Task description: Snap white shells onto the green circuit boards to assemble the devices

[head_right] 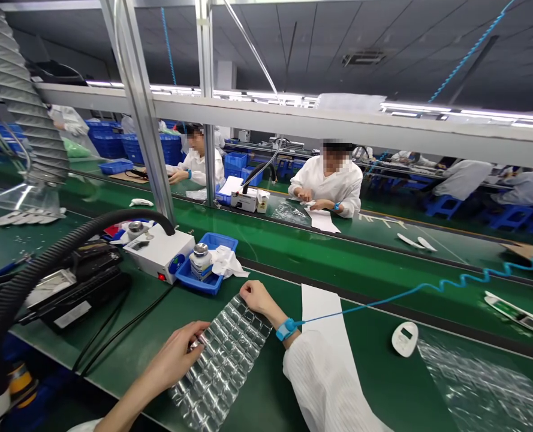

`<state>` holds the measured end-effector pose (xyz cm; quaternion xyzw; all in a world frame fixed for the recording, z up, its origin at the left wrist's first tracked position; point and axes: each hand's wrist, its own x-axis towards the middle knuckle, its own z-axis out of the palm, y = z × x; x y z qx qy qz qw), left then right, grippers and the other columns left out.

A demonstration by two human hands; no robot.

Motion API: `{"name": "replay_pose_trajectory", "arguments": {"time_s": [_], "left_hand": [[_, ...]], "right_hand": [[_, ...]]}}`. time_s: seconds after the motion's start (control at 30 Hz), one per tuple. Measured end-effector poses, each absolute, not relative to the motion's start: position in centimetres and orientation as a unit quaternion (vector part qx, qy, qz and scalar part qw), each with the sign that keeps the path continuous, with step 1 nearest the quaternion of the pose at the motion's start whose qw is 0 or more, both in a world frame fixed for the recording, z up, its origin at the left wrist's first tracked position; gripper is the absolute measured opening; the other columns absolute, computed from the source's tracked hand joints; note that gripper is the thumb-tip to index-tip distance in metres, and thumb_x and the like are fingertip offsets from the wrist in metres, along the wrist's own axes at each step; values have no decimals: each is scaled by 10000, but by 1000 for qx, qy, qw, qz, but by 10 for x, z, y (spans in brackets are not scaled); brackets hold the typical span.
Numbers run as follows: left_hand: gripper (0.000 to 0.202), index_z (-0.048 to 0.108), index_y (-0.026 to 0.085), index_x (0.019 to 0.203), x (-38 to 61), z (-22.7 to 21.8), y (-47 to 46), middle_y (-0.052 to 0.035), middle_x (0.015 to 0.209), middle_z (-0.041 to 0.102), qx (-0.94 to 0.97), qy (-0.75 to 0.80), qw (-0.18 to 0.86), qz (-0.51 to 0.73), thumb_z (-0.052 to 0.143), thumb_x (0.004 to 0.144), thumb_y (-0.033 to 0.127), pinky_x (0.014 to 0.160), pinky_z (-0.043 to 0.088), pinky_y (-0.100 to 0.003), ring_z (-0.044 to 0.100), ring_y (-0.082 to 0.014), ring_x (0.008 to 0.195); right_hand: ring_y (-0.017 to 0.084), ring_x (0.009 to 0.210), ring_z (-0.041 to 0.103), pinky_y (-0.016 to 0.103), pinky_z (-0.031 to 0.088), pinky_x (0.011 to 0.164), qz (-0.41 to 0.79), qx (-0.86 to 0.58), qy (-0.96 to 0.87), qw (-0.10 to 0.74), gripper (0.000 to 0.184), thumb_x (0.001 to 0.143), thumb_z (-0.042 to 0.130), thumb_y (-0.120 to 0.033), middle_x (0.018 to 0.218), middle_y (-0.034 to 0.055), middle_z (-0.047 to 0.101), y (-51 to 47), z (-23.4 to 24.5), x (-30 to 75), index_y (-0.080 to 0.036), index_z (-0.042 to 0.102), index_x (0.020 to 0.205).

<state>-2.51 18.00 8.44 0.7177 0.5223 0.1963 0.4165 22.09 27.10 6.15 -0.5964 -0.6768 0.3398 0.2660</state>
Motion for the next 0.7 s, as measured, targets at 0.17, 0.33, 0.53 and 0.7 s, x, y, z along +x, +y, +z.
{"name": "replay_pose_trajectory", "arguments": {"time_s": [0.17,0.33,0.53,0.7], "left_hand": [[274,636,236,1051,-6,91,198,-89,1123,630,720,486,414,273,479,839,310,999,385,-438,537,-294,1119],[386,543,171,1208,32,74,239,-119,1135,657,694,433,485,310,536,834,263,909,472,-376,620,-225,1008],[234,570,144,1033,51,65,255,-1,762,647,671,394,537,325,603,817,230,675,512,-323,614,-141,655],[236,594,170,1016,45,74,246,-7,743,636,674,376,531,350,578,781,192,714,480,-304,617,-170,747]], "right_hand": [[136,585,527,242,409,577,408,-550,-660,307,132,763,540,-170,618,-7,603,257,79,222,-155,613,654],[128,562,488,239,374,557,461,-534,-630,324,102,708,552,-217,595,-16,566,250,95,224,-166,603,636],[108,460,423,231,322,475,527,-545,-560,335,124,676,589,-252,507,-40,480,245,98,226,-185,552,579],[100,424,390,224,304,435,584,-536,-511,331,135,664,603,-261,476,-41,462,240,99,223,-190,563,556]]}}
